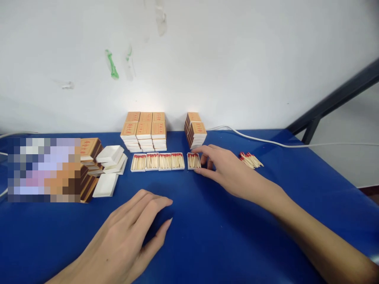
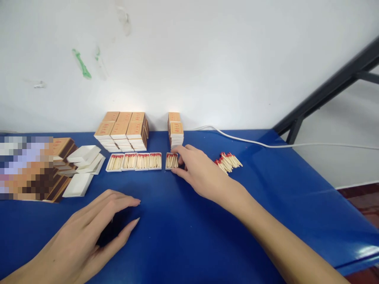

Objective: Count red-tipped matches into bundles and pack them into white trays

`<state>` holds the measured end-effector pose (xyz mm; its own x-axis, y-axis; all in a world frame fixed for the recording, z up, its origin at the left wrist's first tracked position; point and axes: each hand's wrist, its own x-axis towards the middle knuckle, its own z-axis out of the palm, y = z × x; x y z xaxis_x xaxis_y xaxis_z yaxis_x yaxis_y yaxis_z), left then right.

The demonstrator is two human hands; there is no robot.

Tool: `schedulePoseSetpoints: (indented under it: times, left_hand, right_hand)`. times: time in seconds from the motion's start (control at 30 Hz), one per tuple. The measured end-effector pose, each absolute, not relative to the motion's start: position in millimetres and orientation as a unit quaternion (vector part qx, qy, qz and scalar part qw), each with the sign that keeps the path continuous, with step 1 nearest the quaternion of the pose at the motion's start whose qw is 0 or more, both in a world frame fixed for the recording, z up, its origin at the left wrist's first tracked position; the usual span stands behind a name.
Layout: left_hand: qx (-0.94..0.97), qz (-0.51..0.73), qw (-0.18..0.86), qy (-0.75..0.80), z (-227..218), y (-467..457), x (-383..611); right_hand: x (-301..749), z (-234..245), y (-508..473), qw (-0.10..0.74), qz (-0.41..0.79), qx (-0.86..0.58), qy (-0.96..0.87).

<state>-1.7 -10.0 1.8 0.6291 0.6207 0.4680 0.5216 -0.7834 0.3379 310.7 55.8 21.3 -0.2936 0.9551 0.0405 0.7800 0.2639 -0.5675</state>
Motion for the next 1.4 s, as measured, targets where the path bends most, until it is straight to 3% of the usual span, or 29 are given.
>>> schedulePoseSetpoints:
  times: [0.57, 1.03, 1.23, 1.4]
  left_hand:
    - [0.906, 0.281, 0.057, 0.311, 0, -10, -5]
    - [0.900, 0.283, 0.103, 0.314, -4, -9, -2]
    - [0.898, 0.288, 0.007, 0.332, -1, 2, -1]
    - [0.832, 0.250, -0.134, 0.477, 10, 1, -10]
  right_hand:
    - [309, 11, 53, 0.199, 0.240, -0.557, -0.770]
    - [307, 8, 50, 0.195, 0.237, -0.551, -0.776]
    - [309, 12, 41, 0.200, 0.214, -0.566, -0.771]
    - [311, 14, 35, 0.216, 0.180, -0.587, -0.759]
